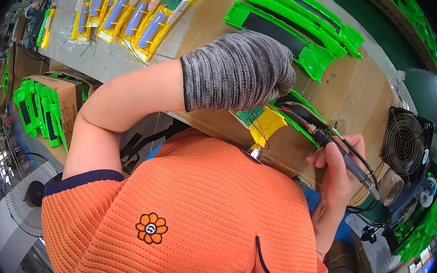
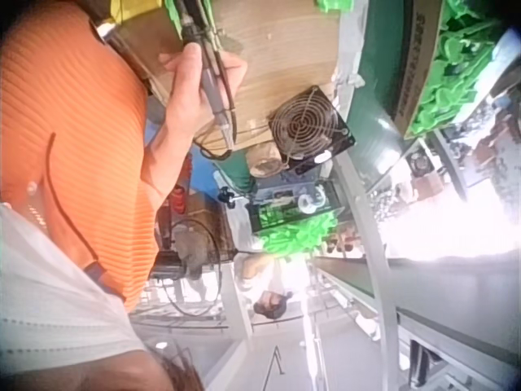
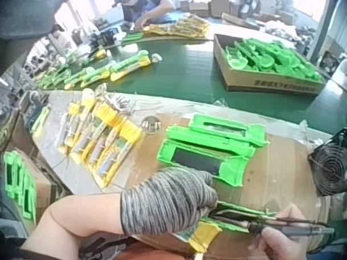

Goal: Soldering wires to PCB components on an assembly line.

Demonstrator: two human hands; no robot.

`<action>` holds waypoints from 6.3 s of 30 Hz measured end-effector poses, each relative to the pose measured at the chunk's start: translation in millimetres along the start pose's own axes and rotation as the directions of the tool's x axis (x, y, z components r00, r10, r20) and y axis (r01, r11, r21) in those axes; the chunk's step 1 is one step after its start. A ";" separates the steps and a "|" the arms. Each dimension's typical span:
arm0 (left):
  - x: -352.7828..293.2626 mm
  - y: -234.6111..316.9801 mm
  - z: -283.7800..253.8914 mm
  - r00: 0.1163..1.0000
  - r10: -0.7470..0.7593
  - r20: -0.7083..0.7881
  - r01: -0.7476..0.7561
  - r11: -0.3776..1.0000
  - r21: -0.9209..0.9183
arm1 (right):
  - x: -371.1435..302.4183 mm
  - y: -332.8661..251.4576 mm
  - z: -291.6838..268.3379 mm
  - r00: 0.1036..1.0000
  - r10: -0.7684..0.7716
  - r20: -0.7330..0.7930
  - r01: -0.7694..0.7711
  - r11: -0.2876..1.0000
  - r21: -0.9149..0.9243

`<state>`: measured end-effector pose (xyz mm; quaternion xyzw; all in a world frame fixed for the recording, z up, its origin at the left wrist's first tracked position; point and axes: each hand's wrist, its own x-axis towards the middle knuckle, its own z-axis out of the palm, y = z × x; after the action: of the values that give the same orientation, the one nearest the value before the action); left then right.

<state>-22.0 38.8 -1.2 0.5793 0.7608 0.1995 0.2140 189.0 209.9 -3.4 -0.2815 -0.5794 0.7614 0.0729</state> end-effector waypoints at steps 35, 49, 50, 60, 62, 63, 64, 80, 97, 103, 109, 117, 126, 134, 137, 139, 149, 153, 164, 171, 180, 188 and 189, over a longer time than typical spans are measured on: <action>-23.9 30.3 1.0 0.971 0.142 -0.193 -0.101 0.973 0.209 | -15.7 24.9 -18.5 0.966 -0.220 -0.139 0.247 0.944 0.220; 3.2 41.3 33.6 0.976 0.062 -0.209 -0.079 0.994 -0.078 | -23.7 17.4 -54.4 0.963 -0.266 -0.041 0.269 0.936 0.227; 5.8 43.0 32.0 0.988 0.045 -0.146 -0.050 0.998 -0.033 | -24.5 17.1 -57.6 0.971 -0.238 -0.002 0.236 0.960 0.154; 17.9 73.0 15.9 0.998 -0.035 -0.047 0.043 0.984 0.173 | -23.9 15.4 -58.9 0.981 -0.184 0.067 0.176 0.979 0.107; 21.4 72.1 15.9 0.998 -0.058 -0.014 0.060 0.986 0.154 | -24.8 13.0 -55.5 0.988 -0.153 0.024 0.151 0.986 0.069; 22.2 71.2 16.9 0.998 -0.055 -0.010 0.056 0.987 0.153 | -25.1 13.3 -55.2 0.988 -0.152 0.019 0.150 0.986 0.070; 21.6 71.4 16.6 0.999 -0.050 -0.015 0.052 0.985 0.163 | -25.2 13.0 -54.6 0.989 -0.144 0.017 0.143 0.988 0.058; 23.2 74.1 14.7 0.999 -0.035 0.002 0.034 0.973 0.227 | -28.1 19.9 -54.6 0.970 -0.240 -0.023 0.241 0.958 0.154; 26.2 55.2 15.0 0.991 -0.116 -0.067 0.131 0.937 0.325 | 1.5 21.4 -19.4 0.972 -0.204 -0.113 0.233 0.828 0.510; 22.7 60.4 13.3 0.992 -0.122 -0.035 0.126 0.927 0.354 | -10.6 24.1 -34.8 0.950 -0.279 -0.141 0.313 0.829 0.464; 14.3 68.0 0.6 0.999 0.020 -0.040 -0.003 0.924 0.383 | -10.7 33.9 -46.8 0.929 -0.315 -0.194 0.370 0.814 0.448; -10.5 90.3 4.9 0.774 0.308 0.554 -0.547 0.765 0.339 | -11.2 32.5 -41.9 0.915 -0.348 -0.206 0.403 0.817 0.412; -4.4 59.9 -9.5 0.904 0.399 -0.156 -0.391 0.917 0.078 | -11.5 44.2 -52.3 0.915 -0.332 -0.230 0.404 0.771 0.493; -93.0 8.1 -30.9 0.977 0.213 -0.008 -0.185 0.869 0.458 | -38.8 38.5 -45.1 0.913 -0.368 -0.175 0.408 0.807 0.428; -94.3 -0.4 -9.3 0.939 0.344 0.013 -0.293 0.780 0.553 | -47.5 33.9 -35.2 0.913 -0.407 -0.021 0.390 0.855 0.342; -92.9 -1.5 -4.6 0.924 0.379 -0.052 -0.298 0.799 0.521 | -52.5 35.6 -28.5 0.925 -0.377 -0.041 0.370 0.873 0.317; -54.0 15.4 15.1 0.891 0.328 -0.314 -0.329 0.943 0.053 | -58.2 40.3 -12.3 0.956 -0.291 -0.039 0.291 0.924 0.250; -44.2 23.5 11.9 0.944 0.248 -0.217 -0.281 0.950 -0.138 | -55.9 41.2 -15.7 0.967 -0.246 -0.057 0.253 0.940 0.230; -32.9 38.9 4.4 0.985 0.150 -0.088 -0.145 0.988 0.058 | -55.2 39.6 -12.7 0.983 -0.179 -0.029 0.181 0.958 0.223; -31.7 39.1 6.3 0.984 0.137 -0.116 -0.133 0.990 0.049 | -55.5 38.3 -7.3 0.984 -0.178 -0.022 0.179 0.969 0.168; -31.2 41.5 5.5 0.990 0.112 -0.085 -0.106 0.992 0.072 | -58.9 37.4 -3.2 0.981 -0.191 -0.026 0.192 0.976 0.107; -30.0 41.2 5.8 0.991 0.110 -0.078 -0.104 0.991 0.082 | -59.7 42.5 -5.9 0.970 -0.244 -0.003 0.244 0.966 0.082; -30.4 41.8 5.2 0.991 0.110 -0.078 -0.103 0.991 0.083 | -59.8 42.0 -5.2 0.973 -0.230 -0.015 0.231 0.969 0.093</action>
<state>21.4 20.2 20.4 0.6184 0.7442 0.2043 0.1485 250.4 174.8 -22.4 -0.2099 -0.5715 0.7737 0.1751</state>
